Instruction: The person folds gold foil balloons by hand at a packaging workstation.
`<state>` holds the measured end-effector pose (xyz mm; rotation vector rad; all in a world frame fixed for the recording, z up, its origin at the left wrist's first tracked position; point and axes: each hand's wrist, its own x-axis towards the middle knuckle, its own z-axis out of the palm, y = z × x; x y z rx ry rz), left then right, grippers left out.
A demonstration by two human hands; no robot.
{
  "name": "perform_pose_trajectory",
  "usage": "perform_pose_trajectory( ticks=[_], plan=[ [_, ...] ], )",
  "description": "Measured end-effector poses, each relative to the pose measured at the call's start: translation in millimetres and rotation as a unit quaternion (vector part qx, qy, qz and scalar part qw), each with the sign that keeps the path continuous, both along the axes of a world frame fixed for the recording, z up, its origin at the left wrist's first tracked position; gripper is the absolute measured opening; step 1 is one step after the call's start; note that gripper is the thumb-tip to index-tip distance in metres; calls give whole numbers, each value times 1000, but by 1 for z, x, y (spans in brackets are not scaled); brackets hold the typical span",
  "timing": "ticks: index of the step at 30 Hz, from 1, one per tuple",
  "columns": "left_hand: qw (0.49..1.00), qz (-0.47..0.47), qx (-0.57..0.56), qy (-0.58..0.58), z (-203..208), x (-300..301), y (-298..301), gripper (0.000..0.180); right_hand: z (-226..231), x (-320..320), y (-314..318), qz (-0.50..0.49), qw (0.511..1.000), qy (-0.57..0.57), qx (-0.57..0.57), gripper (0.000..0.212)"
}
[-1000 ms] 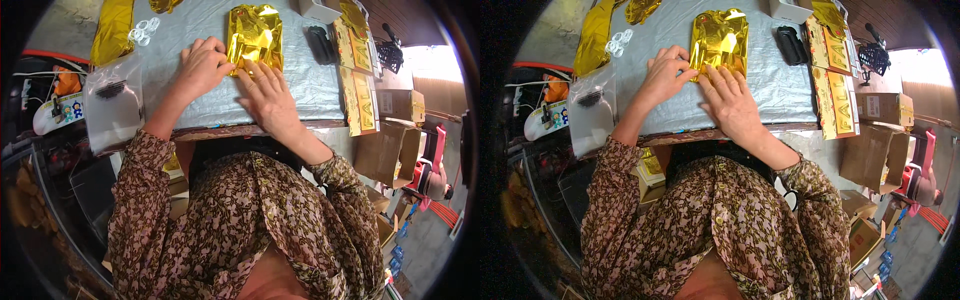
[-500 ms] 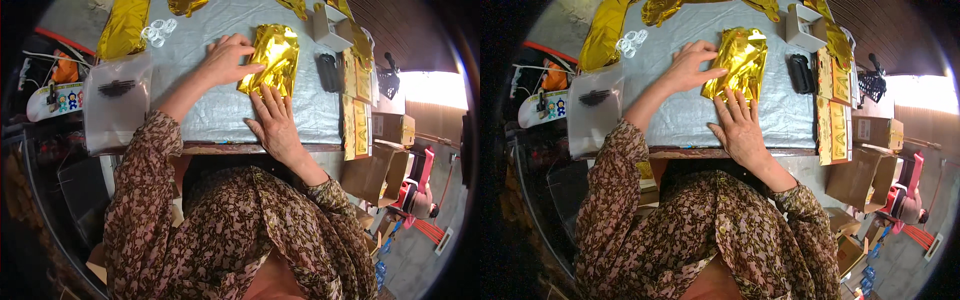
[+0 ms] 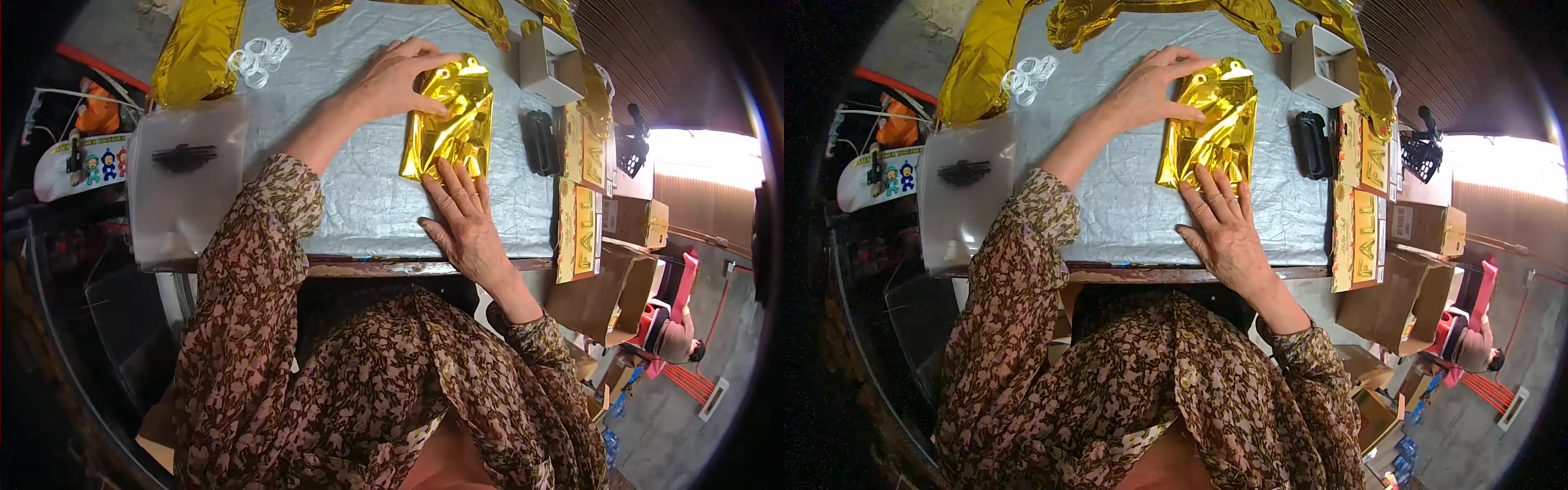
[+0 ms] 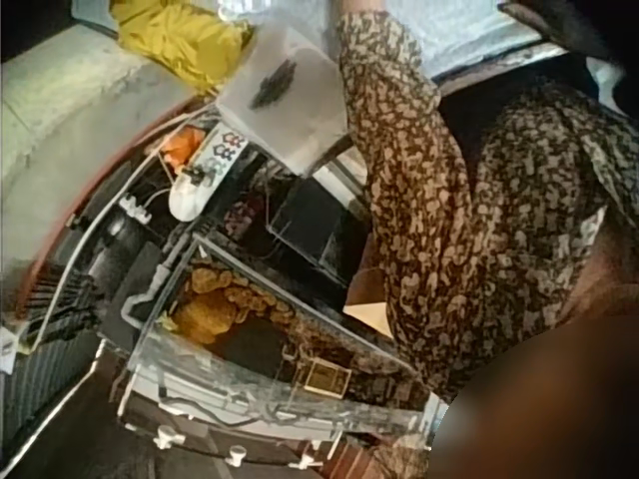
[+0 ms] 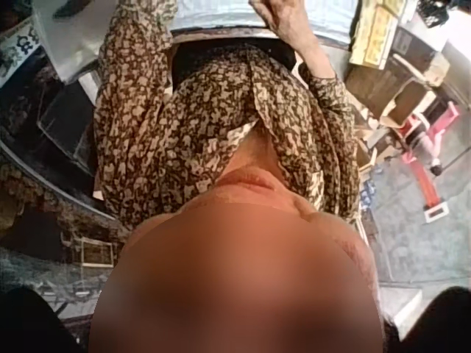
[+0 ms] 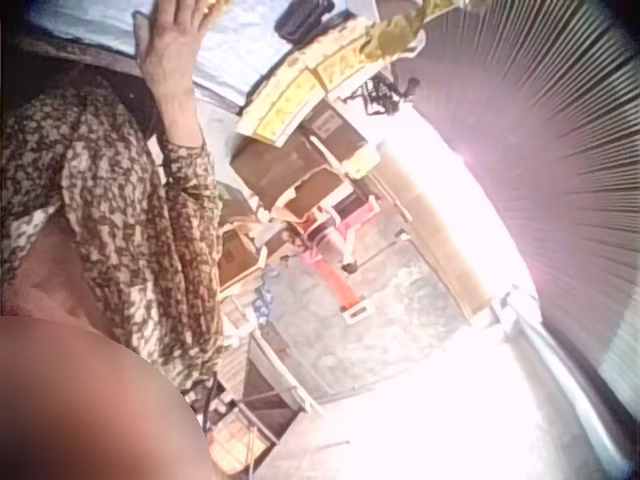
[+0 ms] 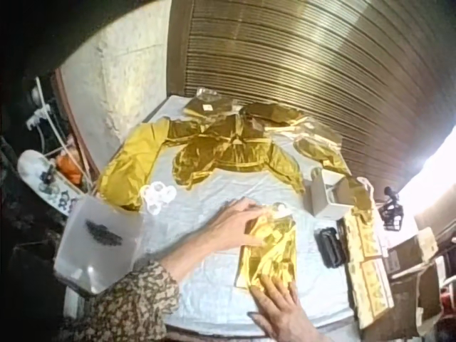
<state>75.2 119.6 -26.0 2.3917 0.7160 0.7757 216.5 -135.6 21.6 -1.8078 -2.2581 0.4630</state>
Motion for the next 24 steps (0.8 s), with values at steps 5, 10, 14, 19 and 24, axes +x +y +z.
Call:
perform_pose_trajectory(
  ticks=[5,10,14,19,24],
  plan=[
    [968,-45,-228,-92,13,-2,-2,86,-4,7,-1,-5,1000,13,-11,68],
    [934,-86,-316,-140,-17,-18,26,68,-2,11,1,8,999,27,-15,68],
    [975,-44,-195,-101,-18,-3,24,49,-5,13,-2,7,1000,20,-13,68],
    [998,34,36,-34,-27,14,32,44,-2,11,-1,16,1000,14,-7,68],
    [981,74,177,-7,-25,19,30,48,-3,13,1,20,1000,16,1,69]
  ],
)
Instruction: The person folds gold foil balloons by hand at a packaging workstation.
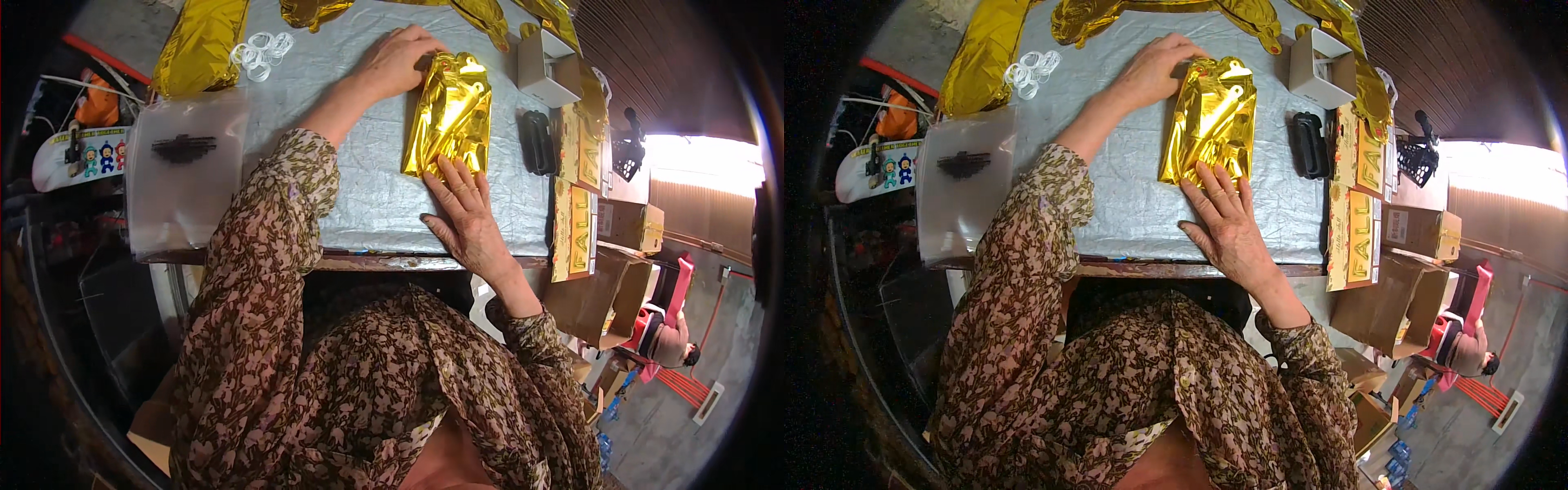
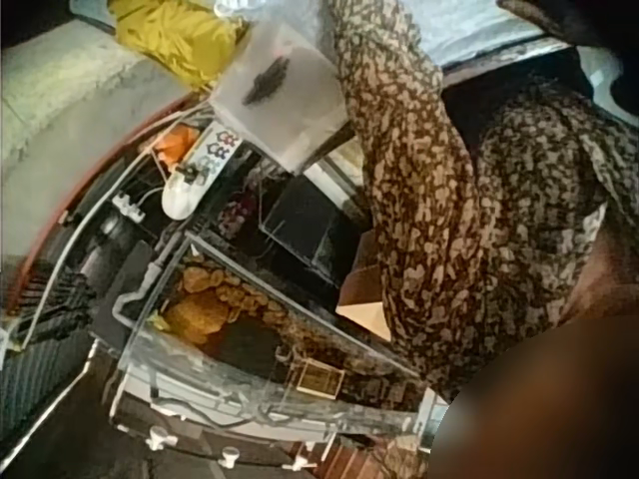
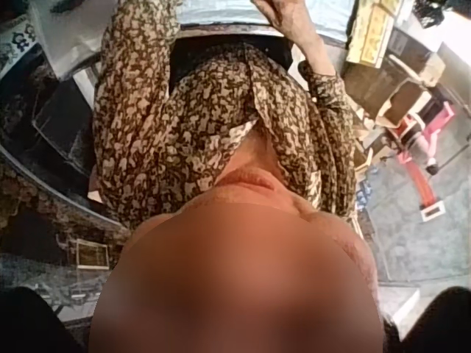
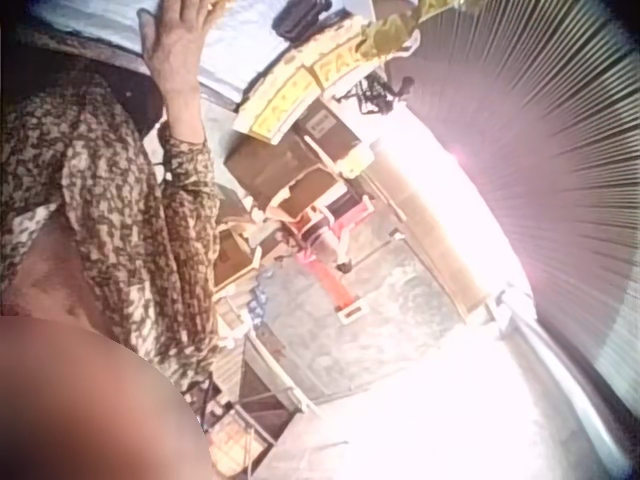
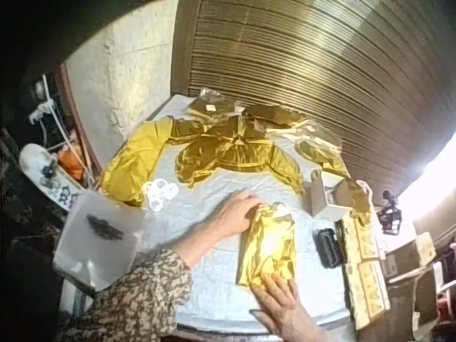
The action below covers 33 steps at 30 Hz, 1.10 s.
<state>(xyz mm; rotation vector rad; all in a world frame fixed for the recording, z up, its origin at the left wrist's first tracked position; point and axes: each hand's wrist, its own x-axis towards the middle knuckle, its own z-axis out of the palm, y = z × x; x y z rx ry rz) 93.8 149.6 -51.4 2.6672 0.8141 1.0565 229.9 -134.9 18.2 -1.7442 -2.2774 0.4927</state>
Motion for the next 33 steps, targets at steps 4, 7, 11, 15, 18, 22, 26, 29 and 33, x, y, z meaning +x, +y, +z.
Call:
perform_pose_trajectory(
  ticks=[4,7,11,15,18,22,26,29,33],
  plan=[
    [925,-123,-345,-104,12,-19,7,51,1,3,2,12,1000,2,-7,69],
    [900,-160,-388,-117,8,-28,19,48,3,4,0,22,1000,7,-15,68],
    [935,-161,-315,-32,19,-17,23,37,3,4,-2,17,1000,5,-22,67],
    [979,-50,-199,-16,7,1,24,23,4,1,0,21,1000,-1,-22,67],
    [980,1,-198,-20,13,6,10,19,2,2,-1,15,1000,-13,-21,67],
    [978,29,-203,-43,12,1,-2,20,4,-1,2,12,1000,-15,-16,68],
    [980,40,-164,-109,11,-1,-1,19,7,-4,3,11,1000,-17,-12,68],
    [979,61,-179,-75,24,9,-15,19,5,-3,1,-3,1000,-28,-3,68],
    [987,25,-152,-40,2,0,2,21,6,-7,2,5,1000,-29,-3,68]
  ],
)
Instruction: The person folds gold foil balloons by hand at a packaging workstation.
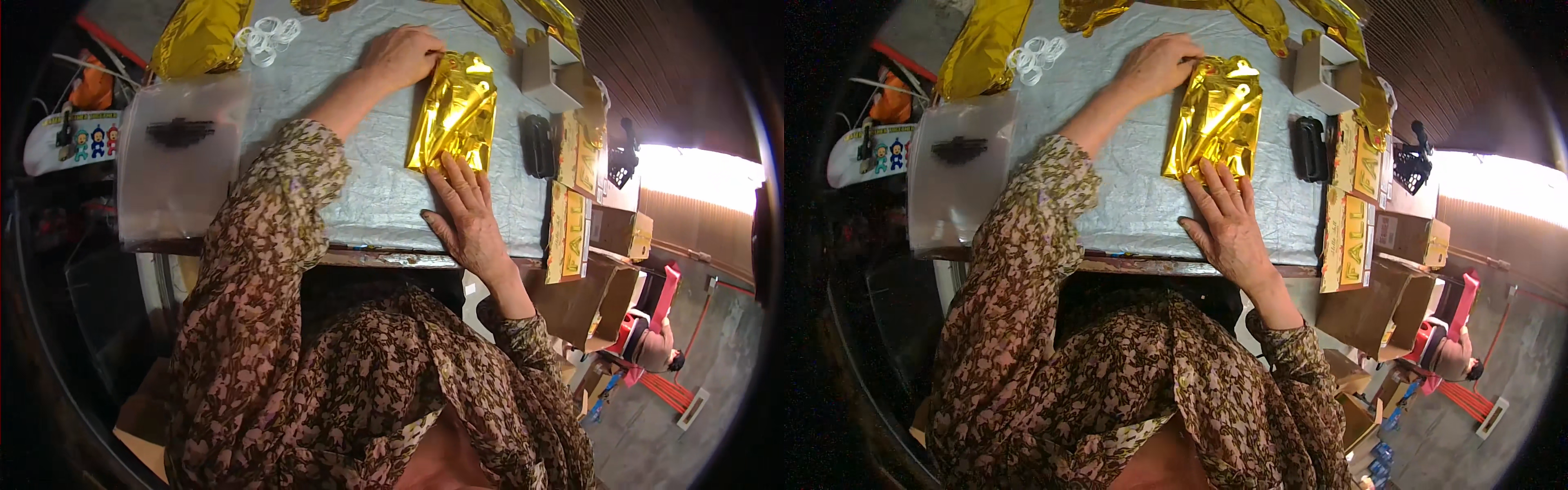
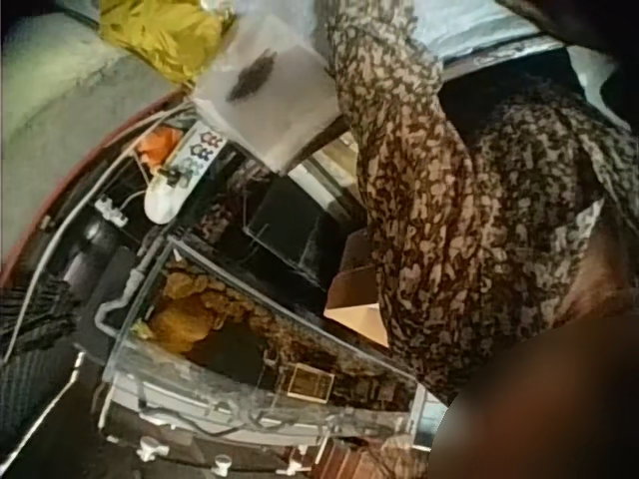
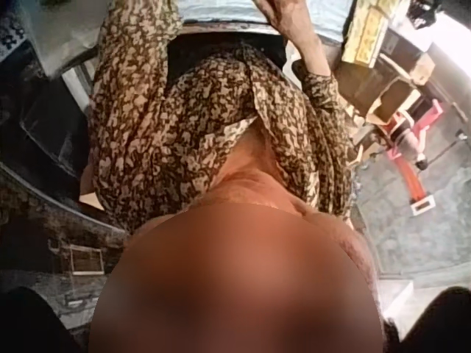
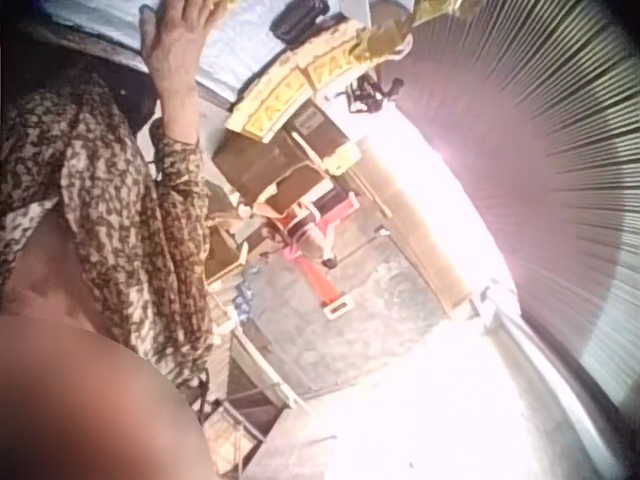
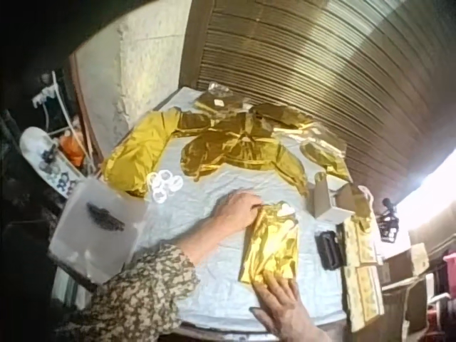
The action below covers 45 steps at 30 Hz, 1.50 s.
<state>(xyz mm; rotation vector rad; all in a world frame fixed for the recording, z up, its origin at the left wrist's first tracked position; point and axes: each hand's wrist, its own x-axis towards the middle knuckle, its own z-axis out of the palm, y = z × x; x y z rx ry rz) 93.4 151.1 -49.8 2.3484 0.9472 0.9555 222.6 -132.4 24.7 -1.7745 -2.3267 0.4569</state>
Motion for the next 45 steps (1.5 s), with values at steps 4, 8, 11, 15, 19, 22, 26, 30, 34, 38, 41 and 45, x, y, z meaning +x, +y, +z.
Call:
perform_pose_trajectory(
  ticks=[4,8,11,15,19,22,26,30,34,38,41,45],
  plan=[
    [991,-65,-116,-16,6,-11,6,34,-4,2,-2,-9,1000,-4,17,67],
    [984,-129,-95,73,33,-12,-14,53,-7,7,-6,-16,999,7,35,67],
    [998,-25,25,49,20,-9,-30,63,-9,5,-6,-9,999,7,42,67],
    [997,6,60,53,14,-9,-31,62,-14,6,-9,-10,999,1,39,68],
    [996,13,57,74,15,-2,-32,63,-4,3,-11,-12,994,-62,87,76],
    [994,-6,88,71,15,-3,-28,62,-10,1,-8,-6,991,-78,107,76],
    [995,-18,73,64,21,1,-32,59,-20,4,-11,0,994,-60,93,77],
    [997,0,50,58,24,5,-31,58,-24,2,-13,-15,996,-36,85,78],
    [998,33,12,50,31,8,-40,55,-29,2,-13,-18,995,-27,94,80],
    [989,97,-101,-49,27,-17,-46,49,-33,-1,-10,-10,994,-20,105,80],
    [988,73,-120,66,41,-34,-96,40,-32,8,-10,-19,994,-21,105,79],
    [997,50,35,38,31,-33,-138,36,-31,9,-5,-4,994,-19,104,74]
  ],
)
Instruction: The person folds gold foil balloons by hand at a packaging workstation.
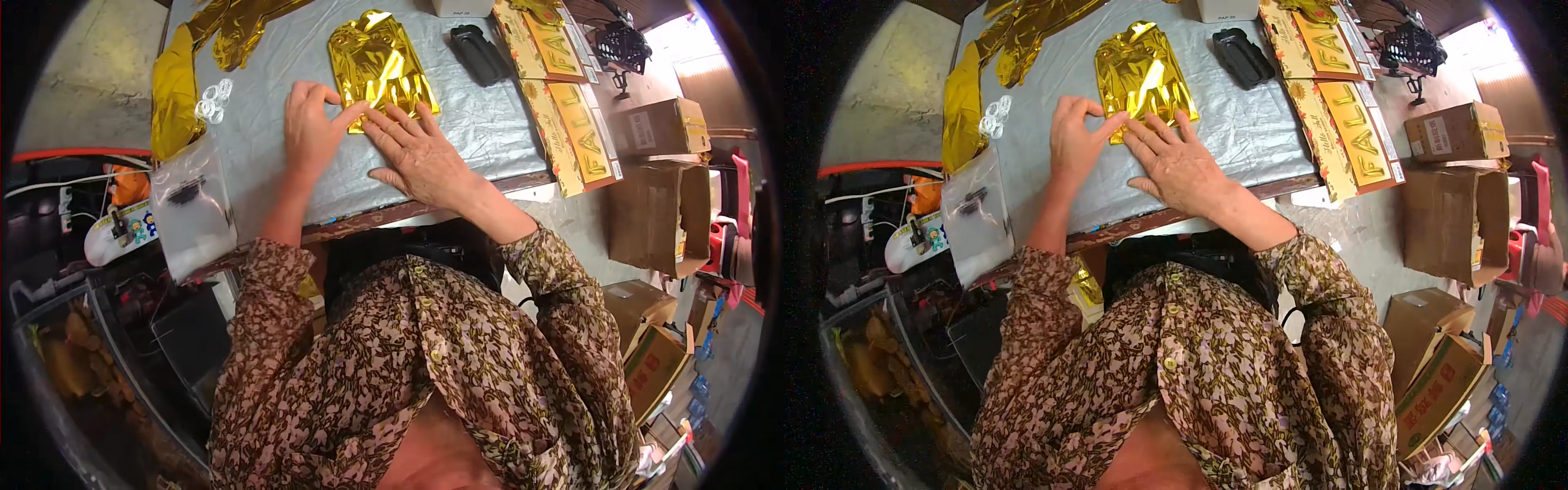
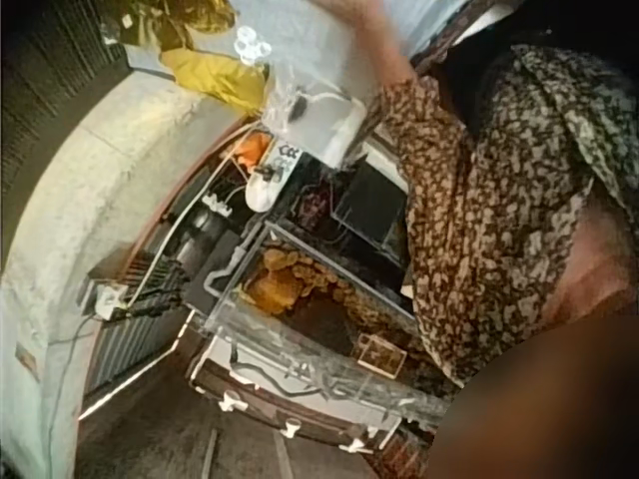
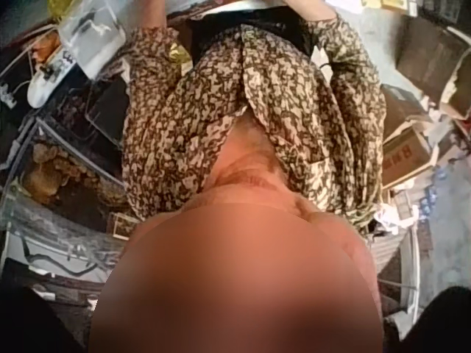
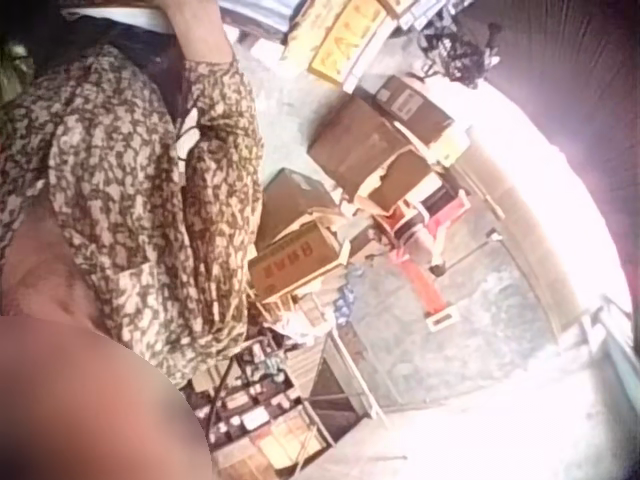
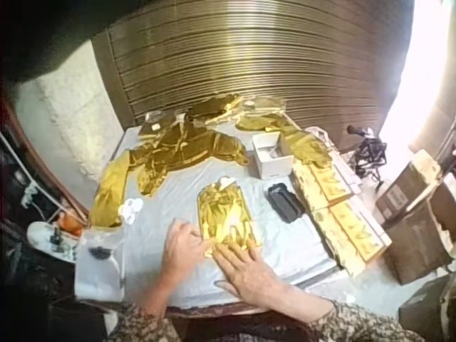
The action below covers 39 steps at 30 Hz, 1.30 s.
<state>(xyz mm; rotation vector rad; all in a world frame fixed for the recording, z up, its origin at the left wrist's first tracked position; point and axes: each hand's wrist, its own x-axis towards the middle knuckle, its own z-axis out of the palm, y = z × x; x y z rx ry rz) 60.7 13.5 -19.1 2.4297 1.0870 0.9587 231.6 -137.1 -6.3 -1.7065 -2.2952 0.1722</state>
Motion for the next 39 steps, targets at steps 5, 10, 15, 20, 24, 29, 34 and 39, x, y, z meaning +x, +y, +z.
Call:
perform_pose_trajectory(
  ticks=[5,10,15,20,24,29,34,39],
  plan=[
    [999,22,27,-9,-9,0,-2,38,21,20,2,-135,972,182,69,55],
    [998,28,48,-7,-7,3,-3,38,9,59,12,-239,950,175,99,24],
    [998,34,43,-5,-11,5,-4,39,3,64,24,-313,918,240,49,24],
    [999,42,32,1,-9,4,-6,40,4,64,28,-322,921,219,17,24],
    [998,62,31,9,-5,8,-10,40,5,59,29,-337,922,187,35,22],
    [995,79,52,27,2,17,-14,40,-1,47,36,-349,928,84,95,21],
    [993,113,-42,17,-2,21,-10,36,8,50,48,-367,913,179,6,29],
    [992,104,-72,6,-8,23,-6,33,-2,59,47,-330,918,216,37,27]
  ],
)
